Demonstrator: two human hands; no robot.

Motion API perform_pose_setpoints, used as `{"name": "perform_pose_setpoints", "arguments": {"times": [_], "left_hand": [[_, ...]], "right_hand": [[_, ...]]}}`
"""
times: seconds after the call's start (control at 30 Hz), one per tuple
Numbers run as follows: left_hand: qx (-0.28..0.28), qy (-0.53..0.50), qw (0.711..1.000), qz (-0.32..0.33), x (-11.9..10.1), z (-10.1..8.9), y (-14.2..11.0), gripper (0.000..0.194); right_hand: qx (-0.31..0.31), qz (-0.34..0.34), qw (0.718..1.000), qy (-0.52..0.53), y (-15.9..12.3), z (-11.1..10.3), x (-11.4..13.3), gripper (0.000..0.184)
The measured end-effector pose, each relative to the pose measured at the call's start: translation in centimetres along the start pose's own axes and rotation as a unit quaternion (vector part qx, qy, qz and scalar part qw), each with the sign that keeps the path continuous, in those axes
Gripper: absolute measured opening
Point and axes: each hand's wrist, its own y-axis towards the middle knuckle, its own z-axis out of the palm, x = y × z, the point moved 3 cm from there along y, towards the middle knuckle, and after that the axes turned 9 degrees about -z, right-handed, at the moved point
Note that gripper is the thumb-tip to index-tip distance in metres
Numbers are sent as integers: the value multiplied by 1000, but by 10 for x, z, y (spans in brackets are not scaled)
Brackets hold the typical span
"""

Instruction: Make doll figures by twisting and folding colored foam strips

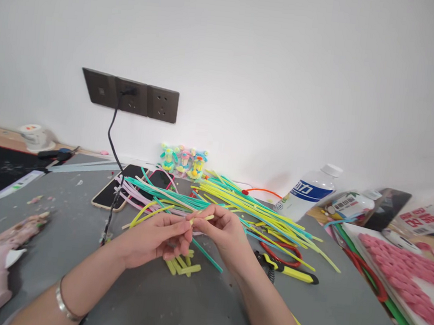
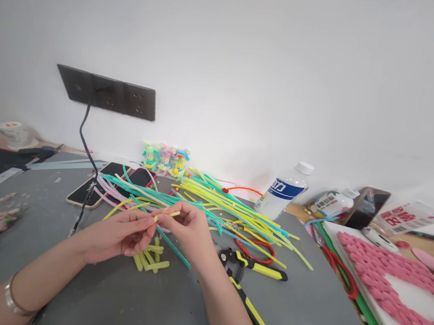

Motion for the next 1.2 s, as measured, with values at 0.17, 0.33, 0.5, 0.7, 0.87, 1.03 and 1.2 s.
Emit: {"name": "perform_pose_setpoints", "arguments": {"times": [0.17, 0.33, 0.5, 0.7, 0.87, 1.03, 1.2], "left_hand": [[-11, 28, 999, 13, 0, 0, 0, 40], [-17, 71, 997, 29, -3, 3, -3, 41], [-14, 88, 995, 40, -5, 4, -5, 40], [38, 73, 996, 44, -6, 5, -5, 42], [36, 51, 997, 45, -7, 6, -4, 45], [4, 54, 998, 19, -4, 5, -4, 39], [3, 53, 999, 11, -1, 4, -3, 41]], "right_hand": [[-3, -8, 1000, 25, 0, 1, -3, 22], [-41, -3, 998, 45, 1, -4, -7, 22], [-74, 3, 996, 58, 2, -9, -6, 21], [-26, 25, 997, 66, 1, -6, -4, 22], [-29, 21, 997, 62, 1, -7, -1, 23], [0, 14, 999, 48, 1, -5, -2, 20], [20, 0, 999, 42, 0, 0, -5, 19]]}}
